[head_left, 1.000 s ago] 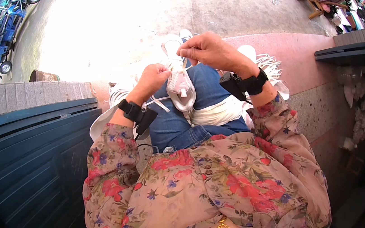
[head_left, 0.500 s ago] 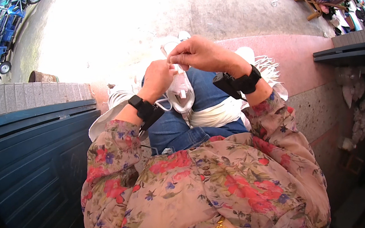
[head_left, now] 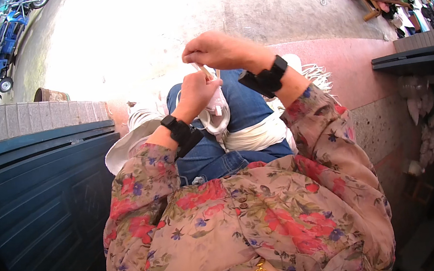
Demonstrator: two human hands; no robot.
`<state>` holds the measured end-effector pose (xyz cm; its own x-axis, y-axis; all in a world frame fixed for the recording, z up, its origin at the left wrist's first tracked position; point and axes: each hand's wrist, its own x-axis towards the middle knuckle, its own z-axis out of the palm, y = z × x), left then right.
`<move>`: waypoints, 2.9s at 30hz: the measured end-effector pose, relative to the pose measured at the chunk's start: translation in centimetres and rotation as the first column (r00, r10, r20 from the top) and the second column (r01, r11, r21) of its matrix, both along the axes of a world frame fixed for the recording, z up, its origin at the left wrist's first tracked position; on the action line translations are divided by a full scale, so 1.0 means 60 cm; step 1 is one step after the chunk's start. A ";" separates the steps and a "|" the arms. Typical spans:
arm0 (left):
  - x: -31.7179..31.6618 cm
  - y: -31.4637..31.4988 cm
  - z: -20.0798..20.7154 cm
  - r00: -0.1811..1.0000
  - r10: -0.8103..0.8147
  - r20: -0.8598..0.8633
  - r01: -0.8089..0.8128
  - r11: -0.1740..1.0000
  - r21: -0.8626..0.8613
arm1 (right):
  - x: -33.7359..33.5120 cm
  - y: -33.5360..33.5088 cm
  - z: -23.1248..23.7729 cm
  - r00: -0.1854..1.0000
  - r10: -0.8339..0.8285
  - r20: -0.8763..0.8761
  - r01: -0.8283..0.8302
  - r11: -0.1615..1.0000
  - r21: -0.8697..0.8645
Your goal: The recorder is lacing a series of white shoes while sitting at a workshop entrance.
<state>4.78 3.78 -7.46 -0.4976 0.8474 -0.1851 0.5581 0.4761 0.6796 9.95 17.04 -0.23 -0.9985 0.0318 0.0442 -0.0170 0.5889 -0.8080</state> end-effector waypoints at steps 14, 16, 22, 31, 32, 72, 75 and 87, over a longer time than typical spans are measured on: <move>-0.014 -0.031 -0.050 0.692 0.261 0.673 -0.376 0.926 0.027 | 0.107 -0.061 -0.147 0.904 -0.351 0.245 0.372 0.927 -0.045; -0.014 -0.030 -0.045 0.691 0.258 0.675 -0.373 0.927 0.027 | 0.102 -0.063 -0.148 0.890 -0.389 0.238 0.410 0.911 -0.044; -0.009 -0.035 -0.023 0.625 0.219 0.749 -0.385 0.921 0.053 | 0.093 -0.056 -0.169 0.932 -0.283 0.228 0.315 0.942 -0.118; -0.044 -0.051 -0.005 0.693 0.254 0.675 -0.292 0.955 -0.060 | 0.202 -0.002 -0.162 0.919 0.006 0.395 0.293 0.660 -0.691; -0.045 -0.052 0.002 0.657 0.288 0.696 -0.292 0.949 -0.117 | 0.222 0.004 -0.153 0.931 -0.005 0.365 0.326 0.461 -0.825; -0.135 -0.162 0.062 0.865 0.335 0.374 -0.375 0.926 0.037 | 0.361 0.095 -0.197 0.467 -0.745 0.475 0.712 -0.002 -0.702; -0.039 -0.117 0.026 0.706 0.297 0.644 -0.297 0.948 -0.112 | 0.257 -0.003 -0.159 0.757 -0.520 0.396 0.652 0.555 -0.517; 0.001 -0.136 -0.019 0.650 0.435 0.623 -0.479 0.871 -0.108 | 0.130 -0.100 -0.192 0.854 -0.494 0.165 0.459 0.863 0.209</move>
<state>4.86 -4.39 -8.59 -0.6203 0.5641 -0.5450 -0.2663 0.5021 0.8228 17.74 11.04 -11.75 -0.8487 0.5161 -0.1151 0.4541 0.5999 -0.6587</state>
